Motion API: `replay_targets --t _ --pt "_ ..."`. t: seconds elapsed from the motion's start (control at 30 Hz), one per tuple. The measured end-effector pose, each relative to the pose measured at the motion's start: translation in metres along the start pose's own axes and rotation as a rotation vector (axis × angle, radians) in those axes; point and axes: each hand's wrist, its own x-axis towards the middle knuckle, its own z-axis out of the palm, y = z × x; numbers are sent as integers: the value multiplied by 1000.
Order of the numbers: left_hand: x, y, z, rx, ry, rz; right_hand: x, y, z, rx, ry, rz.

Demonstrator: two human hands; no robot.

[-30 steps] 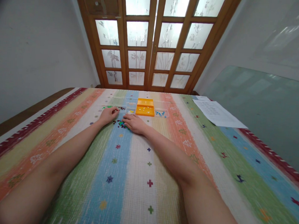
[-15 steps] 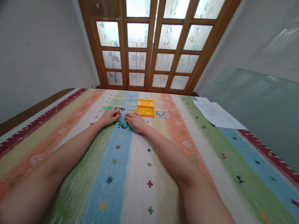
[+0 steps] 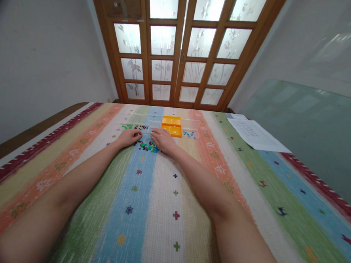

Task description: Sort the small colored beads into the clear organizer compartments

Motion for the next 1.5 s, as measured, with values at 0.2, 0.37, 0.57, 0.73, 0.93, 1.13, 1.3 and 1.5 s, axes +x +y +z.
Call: replay_targets --t 0.2,0.37,0.57,0.73,0.93,1.13,1.3,1.5 --pt "0 0 4 15 20 -21 4 -27 9 75 -172 -176" --pt "1 3 4 14 25 -33 6 -27 13 102 -207 -187" --pt "2 4 4 28 21 -50 7 -28 16 125 -205 -182" --pt "2 4 4 15 31 -51 9 -28 13 138 -182 -207" --pt "0 4 3 15 33 -39 8 -29 11 92 -164 -205" --pt "-1 5 2 0 24 -38 5 -28 7 81 -156 -193" --pt "-2 4 1 4 22 -27 5 -16 -4 58 -83 -146" --pt "-3 4 0 -7 9 -28 3 29 -38 -45 50 85"
